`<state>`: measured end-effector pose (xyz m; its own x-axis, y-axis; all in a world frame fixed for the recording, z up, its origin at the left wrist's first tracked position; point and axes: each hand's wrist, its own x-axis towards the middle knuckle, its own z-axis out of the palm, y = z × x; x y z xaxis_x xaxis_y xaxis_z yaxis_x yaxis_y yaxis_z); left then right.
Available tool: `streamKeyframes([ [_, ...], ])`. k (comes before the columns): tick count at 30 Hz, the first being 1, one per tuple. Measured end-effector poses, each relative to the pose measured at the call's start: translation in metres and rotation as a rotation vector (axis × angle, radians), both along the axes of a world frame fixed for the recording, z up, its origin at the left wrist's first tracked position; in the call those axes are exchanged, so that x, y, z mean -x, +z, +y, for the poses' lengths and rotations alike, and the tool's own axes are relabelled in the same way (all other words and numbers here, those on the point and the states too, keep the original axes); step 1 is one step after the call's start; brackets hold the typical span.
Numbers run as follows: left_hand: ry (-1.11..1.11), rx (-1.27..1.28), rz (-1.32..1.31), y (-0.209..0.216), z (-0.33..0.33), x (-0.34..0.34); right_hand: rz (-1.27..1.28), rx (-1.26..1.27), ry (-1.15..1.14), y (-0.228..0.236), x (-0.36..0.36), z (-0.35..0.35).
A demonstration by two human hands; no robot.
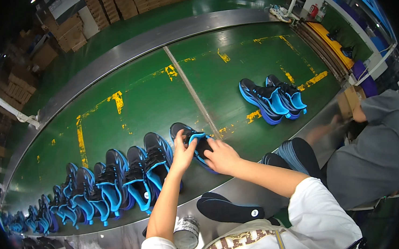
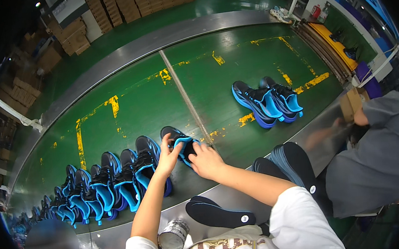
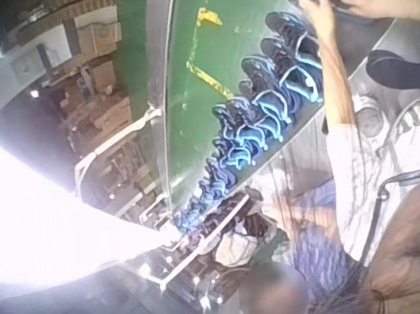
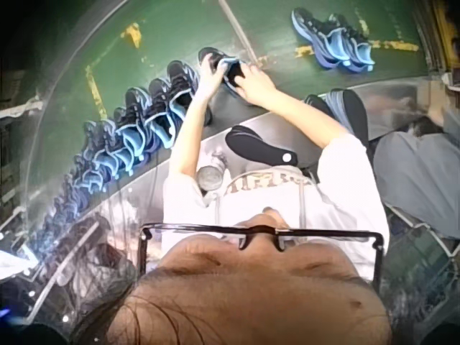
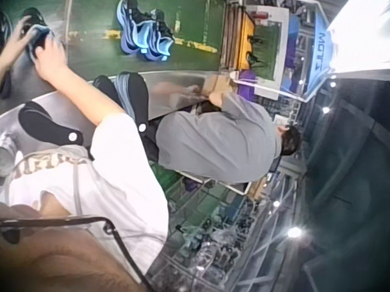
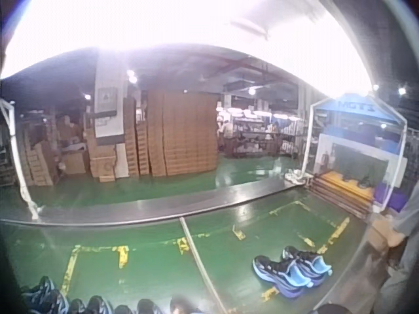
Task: The person takes insoles from a stack and inserts them into shoes by hand, then places the shoes forward along the conveyor belt.
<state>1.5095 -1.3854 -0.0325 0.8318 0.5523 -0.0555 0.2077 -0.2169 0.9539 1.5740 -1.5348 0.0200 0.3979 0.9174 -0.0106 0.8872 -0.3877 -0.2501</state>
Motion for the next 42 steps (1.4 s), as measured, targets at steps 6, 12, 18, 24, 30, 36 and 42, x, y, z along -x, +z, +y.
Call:
streamKeyframes([
  [6,0.216,-0.102,0.096,0.024,-0.015,-0.008,0.241,0.483,0.109,0.026,-0.027,0.007],
  [12,0.106,0.039,0.1,0.024,-0.008,-0.013,-0.012,0.296,0.319,-0.024,-0.019,0.014],
  [18,0.116,-0.079,0.147,0.022,-0.01,-0.01,-0.069,0.281,0.353,-0.047,-0.026,0.02],
  [24,0.085,-0.011,0.107,0.023,-0.008,-0.007,-0.149,0.779,0.469,-0.034,-0.023,0.041],
  [30,0.113,0.011,0.045,0.019,-0.015,-0.011,-0.17,0.866,0.642,-0.048,-0.031,0.042],
  [36,0.178,-0.442,-0.186,0.008,-0.017,-0.018,-0.158,0.791,0.725,-0.047,-0.035,0.04],
  [42,-0.04,-0.422,0.057,0.024,-0.028,-0.018,0.351,0.823,0.42,0.0,-0.027,0.013],
])
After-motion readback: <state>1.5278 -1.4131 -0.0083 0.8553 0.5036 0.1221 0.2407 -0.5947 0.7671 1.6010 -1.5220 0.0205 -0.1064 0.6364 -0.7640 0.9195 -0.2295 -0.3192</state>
